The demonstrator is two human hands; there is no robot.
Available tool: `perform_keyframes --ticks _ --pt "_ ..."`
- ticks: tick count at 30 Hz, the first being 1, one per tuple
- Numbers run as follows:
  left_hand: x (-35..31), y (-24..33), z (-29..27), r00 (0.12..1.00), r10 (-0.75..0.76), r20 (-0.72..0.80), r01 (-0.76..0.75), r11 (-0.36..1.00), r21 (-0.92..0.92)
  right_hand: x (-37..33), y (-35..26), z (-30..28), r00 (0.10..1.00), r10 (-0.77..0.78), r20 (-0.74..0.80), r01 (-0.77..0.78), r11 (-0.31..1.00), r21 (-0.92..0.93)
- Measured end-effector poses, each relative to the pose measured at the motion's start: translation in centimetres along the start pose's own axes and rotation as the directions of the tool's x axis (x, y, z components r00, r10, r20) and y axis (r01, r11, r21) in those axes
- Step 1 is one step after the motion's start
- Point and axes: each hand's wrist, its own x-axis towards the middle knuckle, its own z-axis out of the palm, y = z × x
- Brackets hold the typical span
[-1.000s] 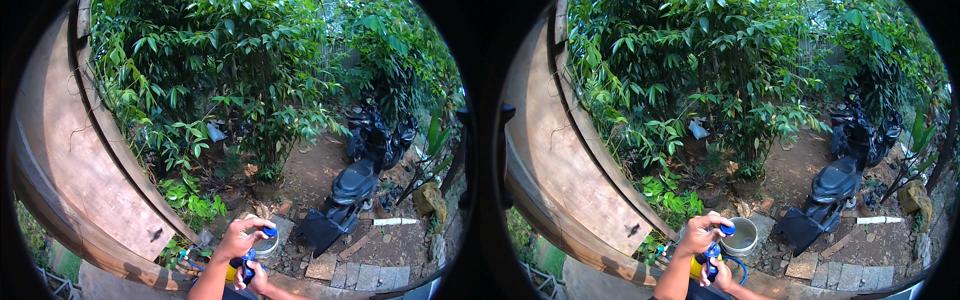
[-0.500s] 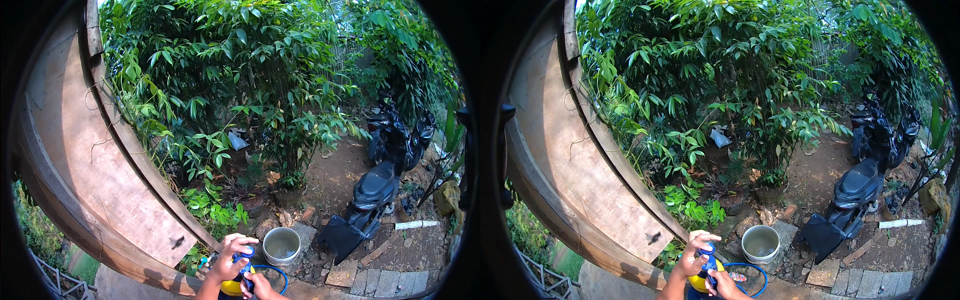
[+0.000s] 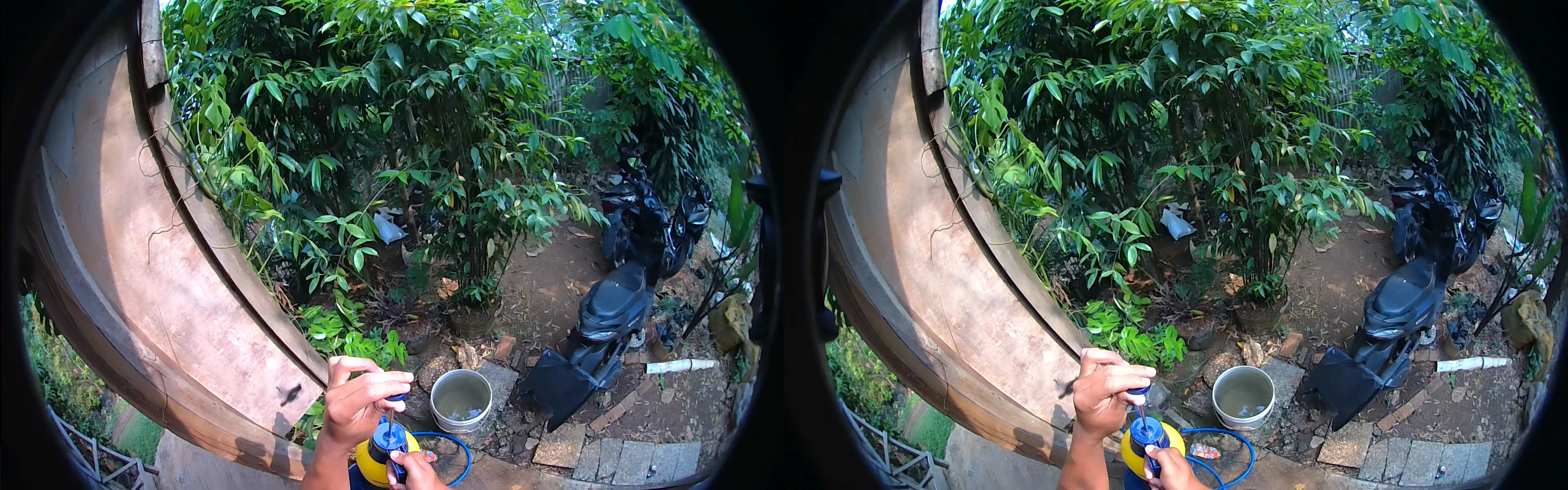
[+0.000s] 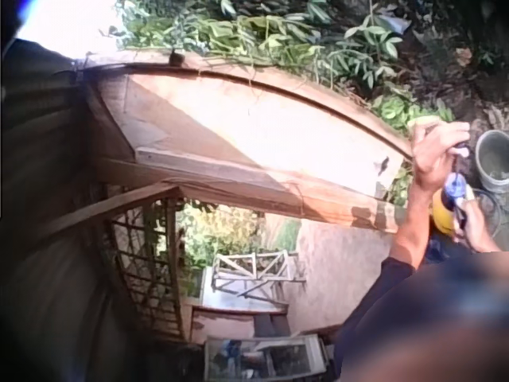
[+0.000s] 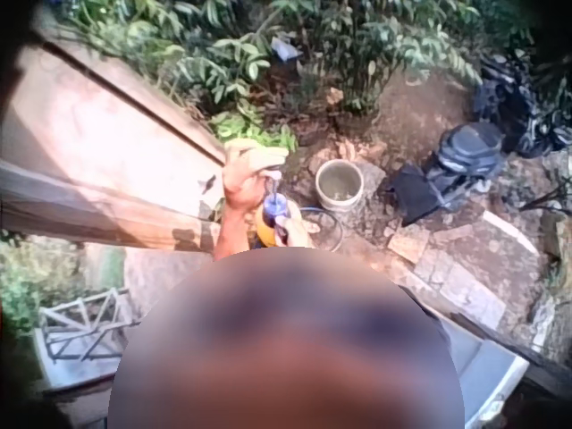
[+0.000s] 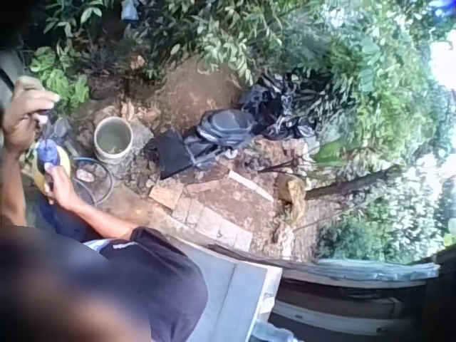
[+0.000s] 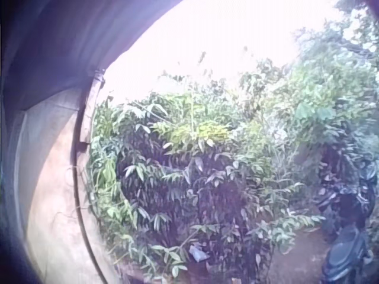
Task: The person assembles a yellow and blue garden sprayer by attaching the pump handle and hose, then screws the cap onto the tank. The person then dips the hose into a blue bucket of water to fill the sprayer.
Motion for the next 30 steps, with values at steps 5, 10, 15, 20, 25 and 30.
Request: perform_keyframes --ticks 5,10,15,20,25,30 --pt "0.8 0.3 -0.6 0.996 0.000 -0.093 -0.007 0.996 -0.083 -0.6 -0.1 1.0 0.997 -0.070 -0.031 0.063 0.982 -0.180" --pt "-4.4 -0.2 1.9 0.976 -0.133 -0.172 0.077 0.951 -0.299 -0.6 -1.1 -0.7 0.997 -0.020 0.071 0.036 0.971 -0.236" --pt "-10.4 -0.3 5.8 0.980 -0.198 0.031 0.196 0.919 -0.341 0.0 -2.1 -3.0 0.997 -0.059 -0.058 0.050 0.989 -0.140" --pt "-11.3 0.0 5.9 0.970 -0.215 0.113 0.234 0.954 -0.189 -0.1 -1.3 -3.7 0.996 -0.075 -0.044 0.070 0.992 -0.105" --pt "-5.9 -0.4 2.6 0.989 -0.037 0.141 0.025 0.996 0.090 0.5 -1.0 -3.3 0.999 -0.042 0.023 0.043 0.998 -0.038" --pt "0.5 0.6 -0.5 0.992 0.124 -0.016 -0.116 0.961 0.251 0.5 -0.2 -2.0 0.990 -0.002 0.142 0.015 0.996 -0.093"
